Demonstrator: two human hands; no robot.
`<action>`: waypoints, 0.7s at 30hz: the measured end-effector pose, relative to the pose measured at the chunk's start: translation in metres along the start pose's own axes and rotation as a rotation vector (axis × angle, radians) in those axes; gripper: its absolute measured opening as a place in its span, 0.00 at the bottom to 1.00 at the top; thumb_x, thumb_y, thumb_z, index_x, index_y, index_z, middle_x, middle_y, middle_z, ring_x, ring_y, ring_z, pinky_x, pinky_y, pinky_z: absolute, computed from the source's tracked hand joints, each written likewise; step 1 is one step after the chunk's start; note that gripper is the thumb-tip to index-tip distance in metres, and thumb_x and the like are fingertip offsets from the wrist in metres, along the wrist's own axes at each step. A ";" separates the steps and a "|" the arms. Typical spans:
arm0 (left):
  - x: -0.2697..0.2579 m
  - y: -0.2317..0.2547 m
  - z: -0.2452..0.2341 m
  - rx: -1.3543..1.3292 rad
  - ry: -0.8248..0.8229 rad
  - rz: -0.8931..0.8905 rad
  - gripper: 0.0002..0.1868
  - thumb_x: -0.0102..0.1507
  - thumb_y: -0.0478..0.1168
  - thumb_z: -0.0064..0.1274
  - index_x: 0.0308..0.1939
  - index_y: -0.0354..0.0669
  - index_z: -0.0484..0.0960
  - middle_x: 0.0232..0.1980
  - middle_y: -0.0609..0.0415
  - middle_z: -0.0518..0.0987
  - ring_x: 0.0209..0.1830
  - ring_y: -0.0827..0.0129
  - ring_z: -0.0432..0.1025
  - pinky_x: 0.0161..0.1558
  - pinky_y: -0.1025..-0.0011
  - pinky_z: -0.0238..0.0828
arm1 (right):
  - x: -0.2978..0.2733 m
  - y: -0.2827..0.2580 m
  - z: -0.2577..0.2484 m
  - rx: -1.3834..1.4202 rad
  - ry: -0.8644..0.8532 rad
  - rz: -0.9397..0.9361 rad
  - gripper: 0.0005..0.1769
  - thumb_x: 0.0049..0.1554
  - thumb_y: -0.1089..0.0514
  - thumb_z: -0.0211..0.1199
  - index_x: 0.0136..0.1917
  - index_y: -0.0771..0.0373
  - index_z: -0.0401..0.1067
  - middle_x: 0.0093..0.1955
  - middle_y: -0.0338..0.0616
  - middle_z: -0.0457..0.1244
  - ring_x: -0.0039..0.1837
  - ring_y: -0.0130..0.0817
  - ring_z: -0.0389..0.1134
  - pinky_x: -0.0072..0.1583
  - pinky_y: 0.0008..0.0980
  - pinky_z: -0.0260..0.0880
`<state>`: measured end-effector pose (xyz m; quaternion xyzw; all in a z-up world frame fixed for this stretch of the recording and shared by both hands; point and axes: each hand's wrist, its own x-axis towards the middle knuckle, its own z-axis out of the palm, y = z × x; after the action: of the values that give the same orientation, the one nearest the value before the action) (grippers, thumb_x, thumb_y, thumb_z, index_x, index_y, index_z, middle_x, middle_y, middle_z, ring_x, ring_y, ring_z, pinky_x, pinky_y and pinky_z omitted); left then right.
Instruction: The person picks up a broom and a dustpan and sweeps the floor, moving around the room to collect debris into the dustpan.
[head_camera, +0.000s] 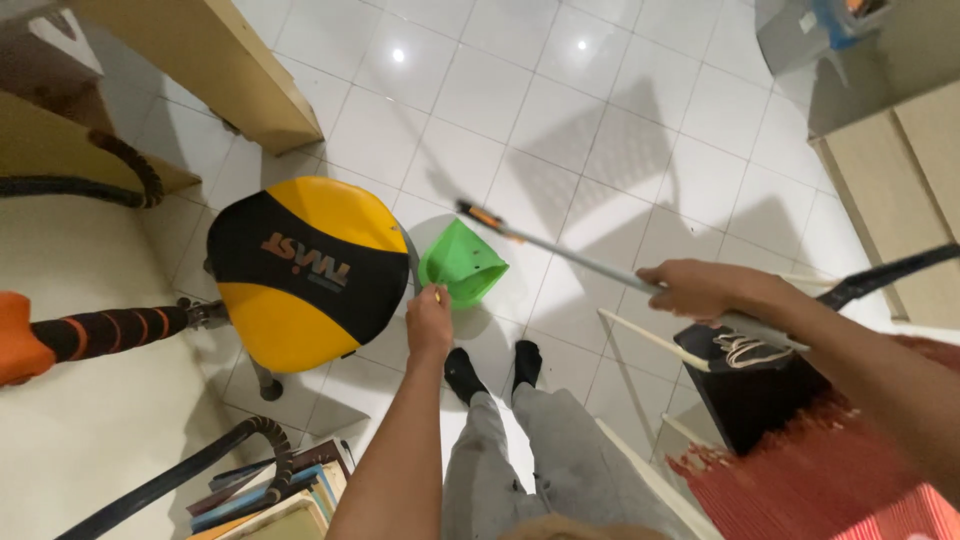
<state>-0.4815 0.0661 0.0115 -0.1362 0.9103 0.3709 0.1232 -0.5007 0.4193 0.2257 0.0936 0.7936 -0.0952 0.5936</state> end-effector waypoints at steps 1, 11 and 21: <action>0.004 0.006 -0.006 -0.014 -0.027 -0.020 0.16 0.69 0.46 0.48 0.44 0.35 0.82 0.41 0.34 0.82 0.42 0.38 0.77 0.45 0.48 0.72 | 0.008 0.009 -0.010 0.018 0.029 -0.013 0.36 0.65 0.52 0.53 0.83 0.51 0.50 0.41 0.51 0.67 0.31 0.32 0.58 0.34 0.31 0.64; 0.071 0.046 -0.018 -0.082 0.023 -0.100 0.15 0.69 0.47 0.47 0.46 0.39 0.82 0.42 0.34 0.83 0.43 0.39 0.78 0.43 0.50 0.75 | 0.126 0.069 -0.098 0.172 0.315 -0.025 0.28 0.63 0.55 0.54 0.76 0.59 0.62 0.40 0.49 0.67 0.35 0.38 0.64 0.37 0.38 0.70; 0.156 0.065 0.015 0.011 0.061 0.072 0.14 0.68 0.43 0.49 0.47 0.36 0.82 0.43 0.32 0.81 0.46 0.35 0.75 0.47 0.47 0.72 | 0.255 0.145 -0.152 0.188 0.376 0.107 0.21 0.62 0.57 0.54 0.63 0.73 0.69 0.41 0.56 0.69 0.37 0.41 0.70 0.40 0.41 0.73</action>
<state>-0.6474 0.0965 -0.0079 -0.1136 0.9200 0.3659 0.0827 -0.6739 0.6077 0.0168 0.2068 0.8719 -0.1180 0.4279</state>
